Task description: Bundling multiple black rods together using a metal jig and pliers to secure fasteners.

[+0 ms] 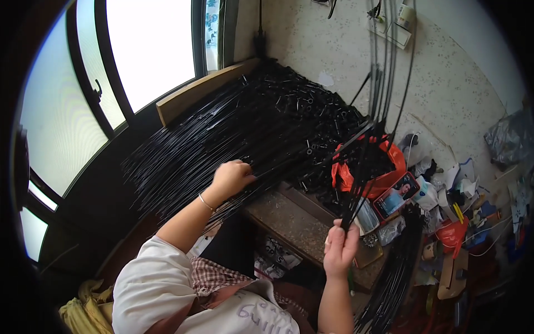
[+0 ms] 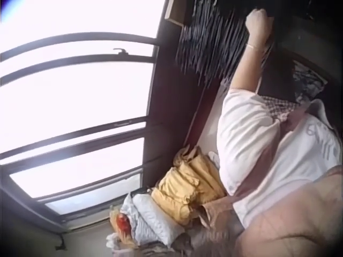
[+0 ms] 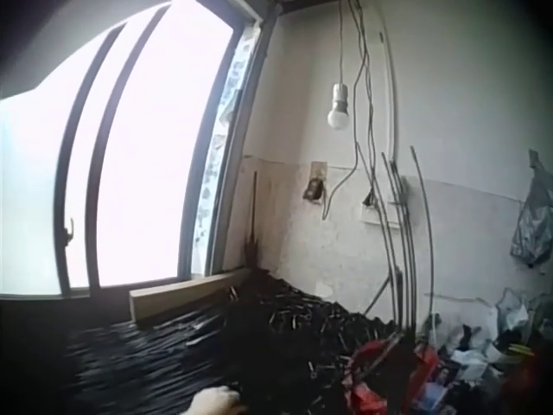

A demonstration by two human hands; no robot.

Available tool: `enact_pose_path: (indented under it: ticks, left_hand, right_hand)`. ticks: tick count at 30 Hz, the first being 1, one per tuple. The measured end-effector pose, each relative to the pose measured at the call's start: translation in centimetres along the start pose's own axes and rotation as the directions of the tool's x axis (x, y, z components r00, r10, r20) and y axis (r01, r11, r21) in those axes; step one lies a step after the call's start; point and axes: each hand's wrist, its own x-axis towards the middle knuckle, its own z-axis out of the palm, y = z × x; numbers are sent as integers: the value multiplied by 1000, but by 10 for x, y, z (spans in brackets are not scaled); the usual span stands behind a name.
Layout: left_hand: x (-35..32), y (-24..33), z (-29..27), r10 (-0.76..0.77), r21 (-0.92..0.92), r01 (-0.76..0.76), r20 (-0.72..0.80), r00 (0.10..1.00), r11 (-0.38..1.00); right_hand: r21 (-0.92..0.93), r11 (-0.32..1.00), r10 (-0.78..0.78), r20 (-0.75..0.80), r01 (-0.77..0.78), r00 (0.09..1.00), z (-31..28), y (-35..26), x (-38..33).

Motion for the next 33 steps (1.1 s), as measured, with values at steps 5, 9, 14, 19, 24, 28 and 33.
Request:
enact_pose_path:
  ticks: [5, 9, 14, 19, 24, 28, 33]
  left_hand:
    - [-4, -69, 11, -51, 375, 209, -390, 920, 903]
    - [-3, -55, -6, -87, 197, 170, -371, 925, 966]
    - [8, -28, -45, -249, -66, 246, -459, 853, 967]
    - [26, 45, -62, -70, -851, 47, 11, 997, 523]
    - [-5, 151, -12, 163, -909, 409, 416, 895, 73]
    - [-7, 178, 10, 277, -885, 453, 411, 869, -109]
    - [14, 190, 5, 323, -924, 337, 268, 908, -180]
  right_hand:
    - [94, 977, -198, 53, 192, 979, 17, 0, 58]
    - [55, 997, 43, 28, -45, 999, 16, 45, 46]
    - [96, 955, 281, 0, -280, 960, 9, 44, 22]
    - [135, 930, 344, 8, -341, 939, -6, -5, 34]
    - [-212, 976, -57, 4, 57, 998, -14, 10, 13]
    - [-11, 954, 301, 13, -301, 954, -18, 8, -31]
    - [-73, 910, 414, 70, -409, 908, -43, 31, -63]
